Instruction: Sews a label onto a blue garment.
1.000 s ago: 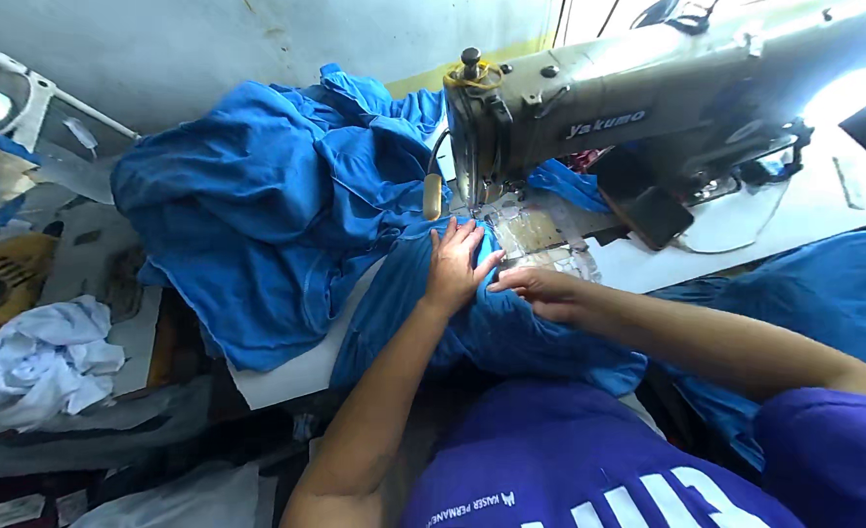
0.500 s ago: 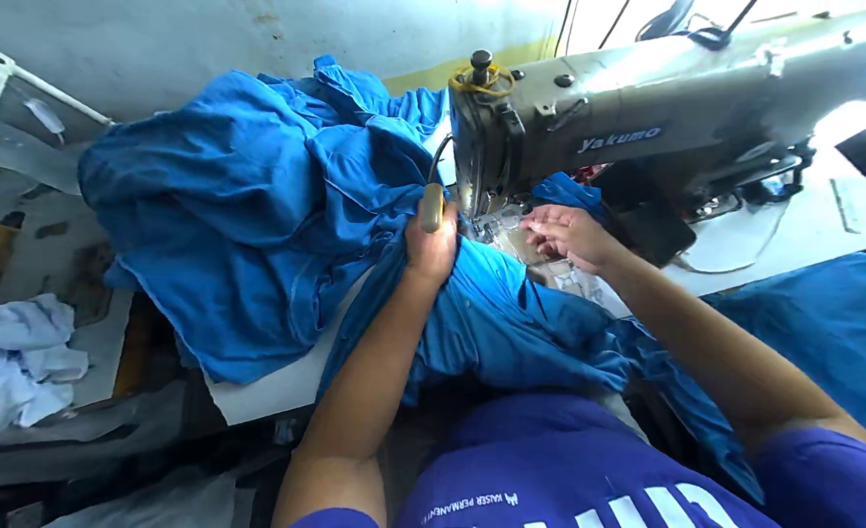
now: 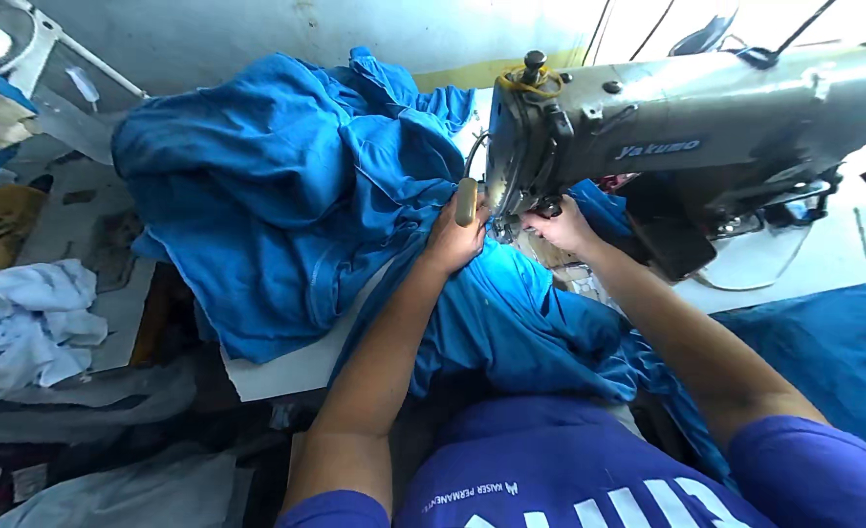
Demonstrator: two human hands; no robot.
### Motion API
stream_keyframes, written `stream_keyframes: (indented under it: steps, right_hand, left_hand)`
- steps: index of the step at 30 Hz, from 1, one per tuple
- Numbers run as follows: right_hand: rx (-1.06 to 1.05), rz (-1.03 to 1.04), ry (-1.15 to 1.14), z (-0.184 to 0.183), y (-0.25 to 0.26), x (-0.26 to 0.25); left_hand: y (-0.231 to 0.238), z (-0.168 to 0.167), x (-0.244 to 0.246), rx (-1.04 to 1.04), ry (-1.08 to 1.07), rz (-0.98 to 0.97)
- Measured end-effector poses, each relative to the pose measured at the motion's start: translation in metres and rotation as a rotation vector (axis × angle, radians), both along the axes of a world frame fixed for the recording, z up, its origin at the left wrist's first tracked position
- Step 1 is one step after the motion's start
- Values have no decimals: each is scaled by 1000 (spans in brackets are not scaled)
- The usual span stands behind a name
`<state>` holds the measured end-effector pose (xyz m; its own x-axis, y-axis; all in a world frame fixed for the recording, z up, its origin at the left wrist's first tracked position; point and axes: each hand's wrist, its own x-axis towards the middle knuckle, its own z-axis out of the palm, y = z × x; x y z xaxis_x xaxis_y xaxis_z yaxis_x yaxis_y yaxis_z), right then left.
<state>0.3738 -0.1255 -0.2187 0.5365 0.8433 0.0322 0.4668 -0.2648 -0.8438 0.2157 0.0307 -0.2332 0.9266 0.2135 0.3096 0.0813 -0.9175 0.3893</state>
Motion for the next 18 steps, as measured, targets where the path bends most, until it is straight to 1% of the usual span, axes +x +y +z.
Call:
stream_keyframes:
  steps: [2,4,6,8,11,13,15,16,18]
  right_hand:
    - [107,53,-66,-9,-10,-3]
    - [184,81,-62,-14,-24,-9]
    - [221,73,-47,-15,-33,-15]
    - [241,37,-44,-17,-35,-18]
    - [248,-8,-75,-18,-34,-23]
    - [251,0,-173,-21,-35,-27]
    - [244,66,-299,-19,-45,-41]
    - [242,100,-329,-17,-50,-54]
    - [179,163,-300,-9,-59,-84]
  left_hand:
    - [2,2,4,-20,25,-11]
    - [4,0,8,-141,-43,14]
    - [6,0,14,-287,-97,99]
    - [2,6,23,-324,-87,206]
    - [-11,21,32,-279,-25,334]
    - [-5,10,35,-175,-27,335]
    - [8,-8,33,-45,-101,311]
    - [11,-8,30,-20,-97,314]
    - [11,-4,26,-11,-34,352]
